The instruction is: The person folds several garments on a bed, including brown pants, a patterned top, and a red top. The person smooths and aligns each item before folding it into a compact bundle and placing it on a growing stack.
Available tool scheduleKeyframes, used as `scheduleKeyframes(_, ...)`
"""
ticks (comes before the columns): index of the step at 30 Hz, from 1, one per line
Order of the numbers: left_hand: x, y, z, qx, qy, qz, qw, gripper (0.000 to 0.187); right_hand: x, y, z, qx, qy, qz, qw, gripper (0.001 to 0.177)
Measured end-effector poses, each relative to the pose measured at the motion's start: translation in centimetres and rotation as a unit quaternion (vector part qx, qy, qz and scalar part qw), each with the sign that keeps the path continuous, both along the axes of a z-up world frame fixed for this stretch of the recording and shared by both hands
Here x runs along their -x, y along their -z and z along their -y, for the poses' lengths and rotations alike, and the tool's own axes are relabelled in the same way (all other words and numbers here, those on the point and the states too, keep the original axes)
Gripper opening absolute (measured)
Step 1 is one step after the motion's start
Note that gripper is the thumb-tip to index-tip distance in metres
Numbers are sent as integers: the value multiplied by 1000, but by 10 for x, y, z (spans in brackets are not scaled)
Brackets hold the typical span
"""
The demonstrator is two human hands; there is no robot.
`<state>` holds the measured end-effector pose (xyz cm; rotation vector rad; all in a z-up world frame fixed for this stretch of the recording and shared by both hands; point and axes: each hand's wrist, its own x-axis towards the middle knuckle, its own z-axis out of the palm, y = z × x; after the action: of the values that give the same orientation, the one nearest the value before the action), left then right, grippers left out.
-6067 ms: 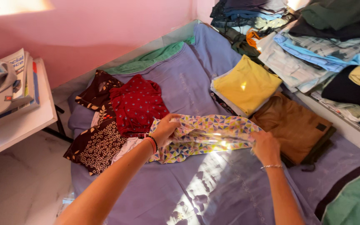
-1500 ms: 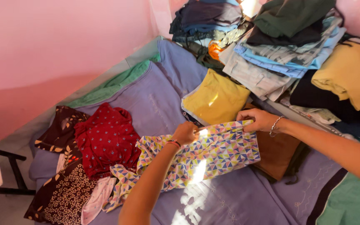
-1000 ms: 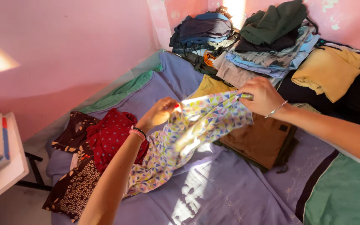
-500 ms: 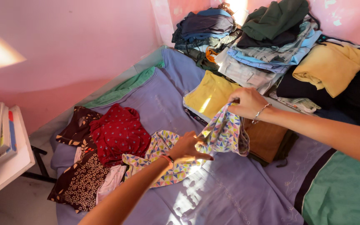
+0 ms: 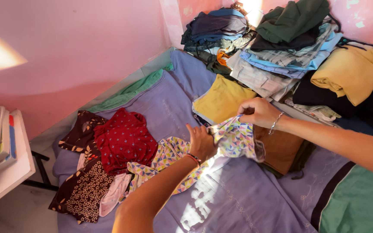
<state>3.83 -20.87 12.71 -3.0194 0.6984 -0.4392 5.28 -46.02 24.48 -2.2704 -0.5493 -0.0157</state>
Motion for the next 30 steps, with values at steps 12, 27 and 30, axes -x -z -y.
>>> scheduleKeyframes(12,-41,40,-94,183,-47,-5,982,16,-26,21,66,56,12,54,997,20)
scheduleKeyframes(27,24,103,-43,20,152,-413,898,35,10,43,62,362,-199,-75,908,27)
scheduleKeyframes(30,15,103,-37,36,117,-383,916,21,16,48,66,384,-201,-89,897,27)
